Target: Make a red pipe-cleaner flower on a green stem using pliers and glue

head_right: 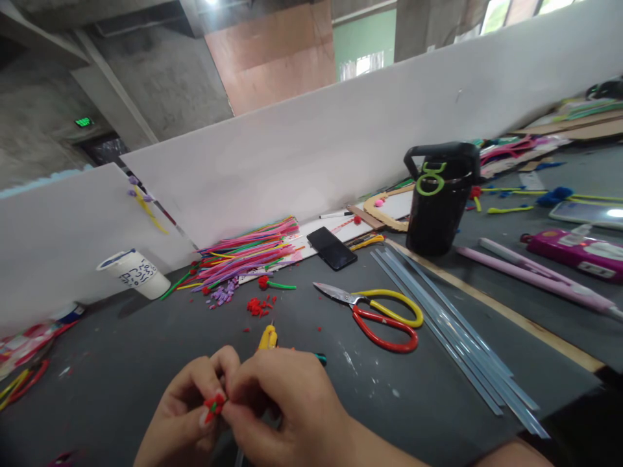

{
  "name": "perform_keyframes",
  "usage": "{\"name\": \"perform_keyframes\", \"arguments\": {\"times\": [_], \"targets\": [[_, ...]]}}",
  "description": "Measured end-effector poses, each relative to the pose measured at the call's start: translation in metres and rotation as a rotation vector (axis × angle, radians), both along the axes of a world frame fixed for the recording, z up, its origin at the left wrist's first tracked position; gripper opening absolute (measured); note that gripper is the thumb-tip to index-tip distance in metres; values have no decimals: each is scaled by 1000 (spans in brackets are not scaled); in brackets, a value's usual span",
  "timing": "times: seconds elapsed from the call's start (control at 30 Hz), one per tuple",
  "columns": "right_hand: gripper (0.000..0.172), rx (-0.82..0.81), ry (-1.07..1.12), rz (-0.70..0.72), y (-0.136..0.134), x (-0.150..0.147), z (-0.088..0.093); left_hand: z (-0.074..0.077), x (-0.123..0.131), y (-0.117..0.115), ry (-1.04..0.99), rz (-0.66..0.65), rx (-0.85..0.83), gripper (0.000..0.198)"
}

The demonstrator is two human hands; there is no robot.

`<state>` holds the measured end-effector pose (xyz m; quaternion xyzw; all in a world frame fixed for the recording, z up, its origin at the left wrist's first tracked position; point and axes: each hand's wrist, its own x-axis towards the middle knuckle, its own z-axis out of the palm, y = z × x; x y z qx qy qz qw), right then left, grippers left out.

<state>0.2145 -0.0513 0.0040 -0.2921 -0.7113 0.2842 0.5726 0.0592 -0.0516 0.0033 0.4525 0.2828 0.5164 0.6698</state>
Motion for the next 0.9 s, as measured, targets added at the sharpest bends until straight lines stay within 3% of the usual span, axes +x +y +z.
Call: {"name": "perform_keyframes", "arguments": {"times": [0.53, 0.8, 0.9], "targets": [[8, 87, -18, -59, 0, 2, 2, 4, 1, -1, 27, 75, -25, 12], [10, -143, -1, -42, 6, 9, 9, 8, 0, 3, 295, 351, 236, 7], [9, -265, 3, 10, 7, 8, 11, 5, -2, 4, 364, 354, 326, 4]]}}
